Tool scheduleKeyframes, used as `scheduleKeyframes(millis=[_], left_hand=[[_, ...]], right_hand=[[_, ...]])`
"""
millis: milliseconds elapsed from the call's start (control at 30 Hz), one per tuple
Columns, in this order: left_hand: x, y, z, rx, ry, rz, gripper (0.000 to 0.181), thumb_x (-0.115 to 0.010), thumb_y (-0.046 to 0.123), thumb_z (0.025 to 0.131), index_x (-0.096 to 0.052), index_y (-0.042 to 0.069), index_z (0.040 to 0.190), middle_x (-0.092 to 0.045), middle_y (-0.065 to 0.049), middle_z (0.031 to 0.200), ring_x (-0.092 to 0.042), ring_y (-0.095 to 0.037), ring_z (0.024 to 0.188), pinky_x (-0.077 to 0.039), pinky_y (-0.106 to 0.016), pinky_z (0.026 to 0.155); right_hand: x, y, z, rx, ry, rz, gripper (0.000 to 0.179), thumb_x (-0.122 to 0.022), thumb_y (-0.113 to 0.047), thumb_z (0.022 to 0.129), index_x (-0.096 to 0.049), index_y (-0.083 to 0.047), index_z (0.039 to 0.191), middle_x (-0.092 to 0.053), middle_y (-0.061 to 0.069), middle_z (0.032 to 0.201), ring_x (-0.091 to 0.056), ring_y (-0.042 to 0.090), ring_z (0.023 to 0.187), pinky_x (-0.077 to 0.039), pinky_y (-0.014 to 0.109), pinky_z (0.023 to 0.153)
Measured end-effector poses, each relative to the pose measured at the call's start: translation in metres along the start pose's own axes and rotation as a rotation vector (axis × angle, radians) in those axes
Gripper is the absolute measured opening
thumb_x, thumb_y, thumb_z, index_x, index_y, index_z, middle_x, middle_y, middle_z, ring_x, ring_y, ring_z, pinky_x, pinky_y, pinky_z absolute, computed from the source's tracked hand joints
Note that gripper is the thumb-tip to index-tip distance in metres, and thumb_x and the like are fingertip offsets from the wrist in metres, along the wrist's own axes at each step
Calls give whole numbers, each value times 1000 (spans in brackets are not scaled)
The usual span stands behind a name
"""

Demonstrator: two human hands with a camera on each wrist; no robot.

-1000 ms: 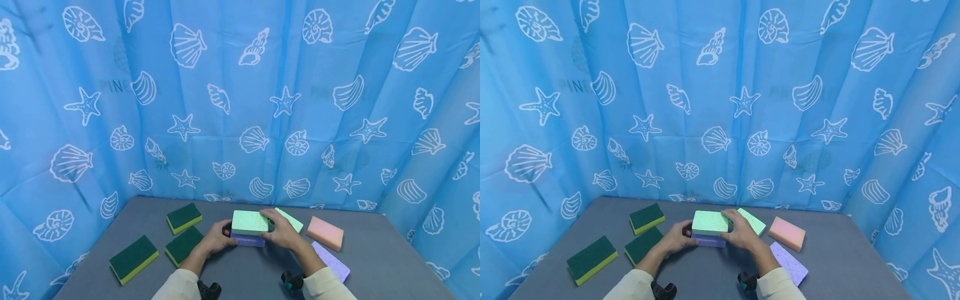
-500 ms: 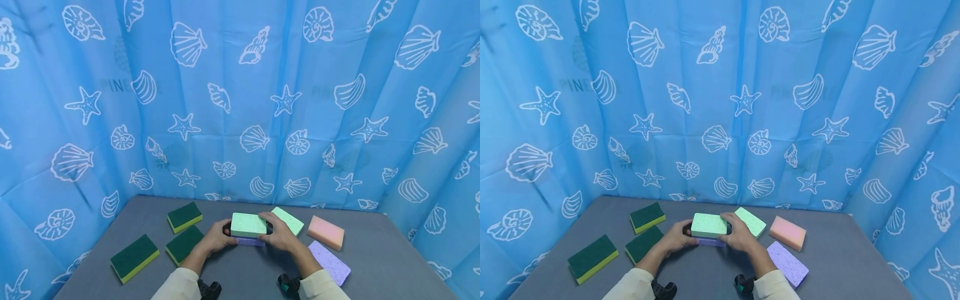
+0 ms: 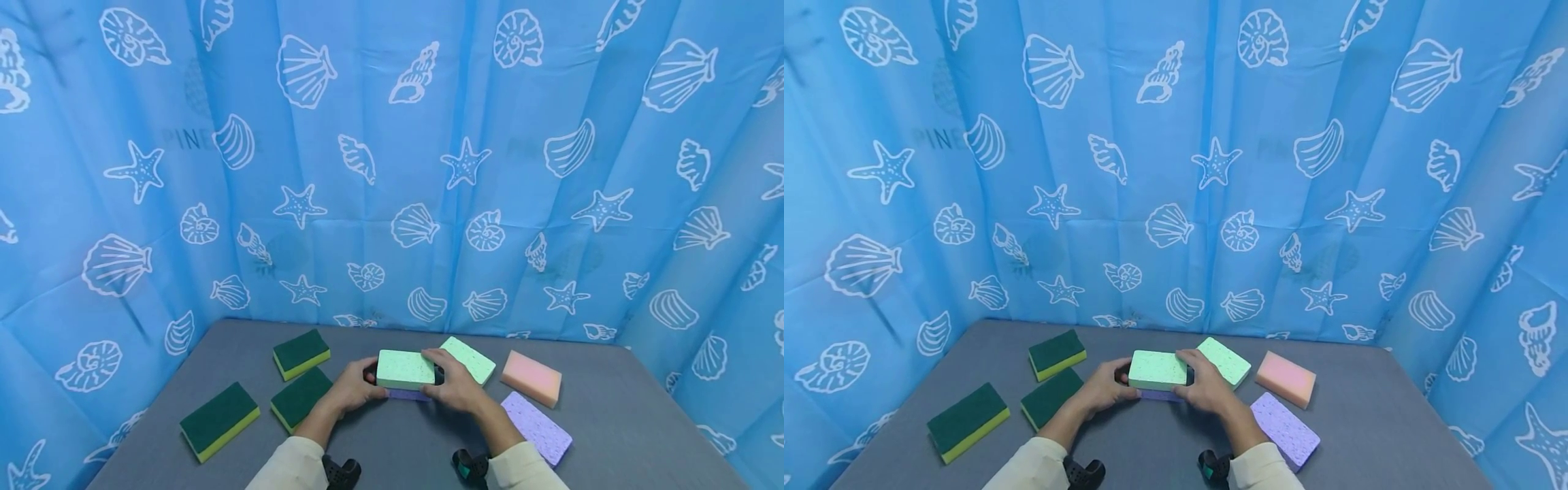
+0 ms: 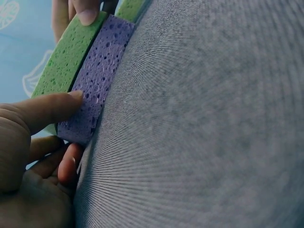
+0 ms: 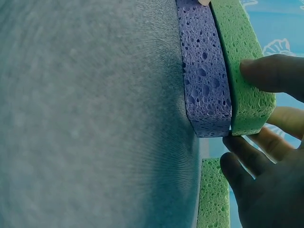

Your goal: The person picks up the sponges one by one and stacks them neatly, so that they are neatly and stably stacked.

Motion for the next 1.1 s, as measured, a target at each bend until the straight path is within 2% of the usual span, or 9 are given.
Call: scheduleKeyframes(millis=[433, 500, 567, 667, 767, 967, 1033, 1100], left_hand=[[-1, -1, 3, -3, 5, 1, 78, -83, 10, 75, -45, -1, 142, -52, -9, 89, -47, -23, 79, -41, -35, 68], [0, -1, 3, -12, 9, -32, 82, -84, 13, 75, -42, -1, 144, -55, -11, 99, -48, -22, 80, -43, -33, 66], [2, -1, 2, -20, 10, -89, 88, -84, 17, 75, -36, 1, 147, -55, -14, 117, -49, -21, 78, -45, -33, 64], [3, 2, 1, -37, 7, -161, 96, -84, 24, 76, -28, 4, 152, -44, -16, 141, -51, -19, 75, -46, -32, 60], [4, 5, 1, -51, 2, -184, 98, -84, 29, 77, -26, 7, 153, -36, -17, 148, -52, -18, 75, -47, -33, 60], [3, 11, 2, -85, 21, -190, 92, -82, 28, 79, -29, 5, 151, -39, -17, 145, -50, -17, 71, -45, -31, 58], [3, 10, 1, -73, 32, -188, 89, -82, 27, 79, -32, 4, 150, -54, -18, 125, -47, -16, 65, -43, -30, 55], [4, 9, 0, -59, 42, -185, 87, -82, 26, 79, -35, 3, 149, -58, -15, 100, -44, -16, 61, -41, -31, 53]], right_hand=[[-2, 3, -3, 7, -4, 8, 62, -75, -4, 79, -51, 8, 134, -51, 19, 132, -45, 38, 124, -36, 54, 99], [-3, 3, -3, 7, -2, 5, 62, -75, -4, 79, -50, 7, 135, -50, 19, 134, -45, 39, 124, -35, 55, 99], [-5, 3, -4, 1, -5, 7, 62, -74, -5, 80, -49, 6, 136, -49, 19, 135, -44, 39, 125, -35, 55, 99], [-6, 2, -5, 4, -6, 5, 63, -73, -6, 81, -49, 6, 137, -47, 19, 137, -43, 39, 126, -35, 55, 99], [-6, 1, -5, 13, -6, 5, 63, -74, -6, 81, -48, 6, 137, -47, 19, 138, -43, 40, 126, -35, 56, 99], [-4, 1, -6, 17, -5, -5, 63, -73, -6, 81, -48, 6, 138, -47, 20, 138, -42, 40, 126, -35, 56, 99], [-5, 1, -6, 18, -13, -3, 63, -73, -7, 82, -47, 7, 138, -46, 20, 138, -42, 40, 127, -35, 57, 99], [-7, 0, -6, 24, -21, 2, 64, -73, -7, 82, -46, 8, 138, -46, 21, 138, -42, 41, 127, -35, 57, 98]])
Point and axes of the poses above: each hand's wrist, its own z-axis towards the middle knuckle, its own x-axis out of the back of the hand, y = z × x, the point moved 10 cm from there along z, towards the middle knuckle
